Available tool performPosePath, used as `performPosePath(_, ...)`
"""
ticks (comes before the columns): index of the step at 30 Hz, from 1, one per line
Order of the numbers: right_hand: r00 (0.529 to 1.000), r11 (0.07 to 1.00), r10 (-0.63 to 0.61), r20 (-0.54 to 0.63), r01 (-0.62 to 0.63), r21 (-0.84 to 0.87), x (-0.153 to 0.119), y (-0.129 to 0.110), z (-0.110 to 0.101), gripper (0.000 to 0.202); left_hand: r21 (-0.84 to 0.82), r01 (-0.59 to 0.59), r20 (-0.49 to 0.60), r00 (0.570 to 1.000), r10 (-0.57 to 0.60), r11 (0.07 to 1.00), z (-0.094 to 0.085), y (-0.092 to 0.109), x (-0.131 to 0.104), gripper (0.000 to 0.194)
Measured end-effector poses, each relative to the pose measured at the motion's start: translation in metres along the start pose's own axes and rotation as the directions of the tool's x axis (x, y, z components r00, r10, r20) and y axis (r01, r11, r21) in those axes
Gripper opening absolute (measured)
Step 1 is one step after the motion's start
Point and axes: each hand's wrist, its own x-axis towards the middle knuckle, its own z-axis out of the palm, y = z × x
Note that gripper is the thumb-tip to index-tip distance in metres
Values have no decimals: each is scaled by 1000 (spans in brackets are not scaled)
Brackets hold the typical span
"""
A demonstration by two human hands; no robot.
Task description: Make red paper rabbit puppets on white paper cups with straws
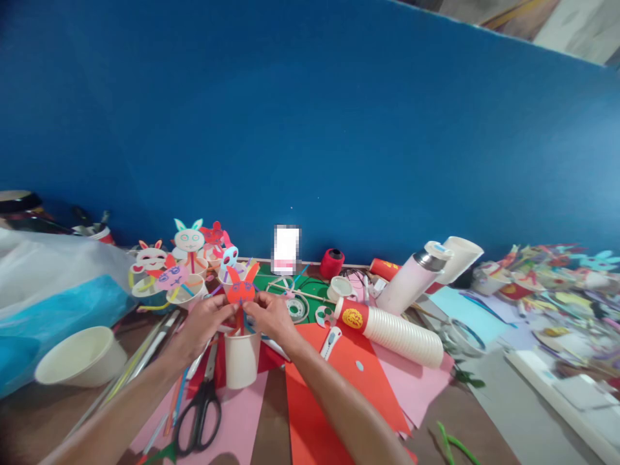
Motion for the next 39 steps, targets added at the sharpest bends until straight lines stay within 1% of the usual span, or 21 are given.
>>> performPosePath(3,1000,1000,-9,6,8,24,0,2,1,17,-11,-31,23,999,32,999,0,1,-1,33)
performPosePath(9,998,998,-58,33,57,32,4,10,1,18,-3,12,19,1000,-12,1000,2,6,-3,27)
performPosePath(12,996,997,-74,43,73,30,5,12,2,19,-3,2,8,1000,-2,1000,3,9,-4,25)
performPosePath(20,996,985,-77,38,70,156,4,10,4,17,35,-21,15,1000,20,999,3,9,-5,27)
performPosePath(26,998,993,-61,10,60,106,6,13,3,14,88,-49,49,998,45,995,4,9,-5,28)
performPosePath(29,999,993,-52,-1,52,102,11,13,-6,14,115,-81,48,996,76,990,-1,6,-2,28)
performPosePath(32,1000,990,-23,3,23,139,20,14,-23,15,40,-74,14,997,73,996,-7,0,3,31)
performPosePath(34,999,983,33,18,-36,178,26,15,-36,17,2,-79,55,995,78,997,-11,-5,6,30)
performPosePath(36,997,975,81,2,-80,207,31,17,-48,17,-7,-74,98,992,74,997,-13,-9,7,27)
performPosePath(39,995,975,79,-55,-66,214,36,18,-59,17,-4,-82,130,988,82,997,-12,-15,8,26)
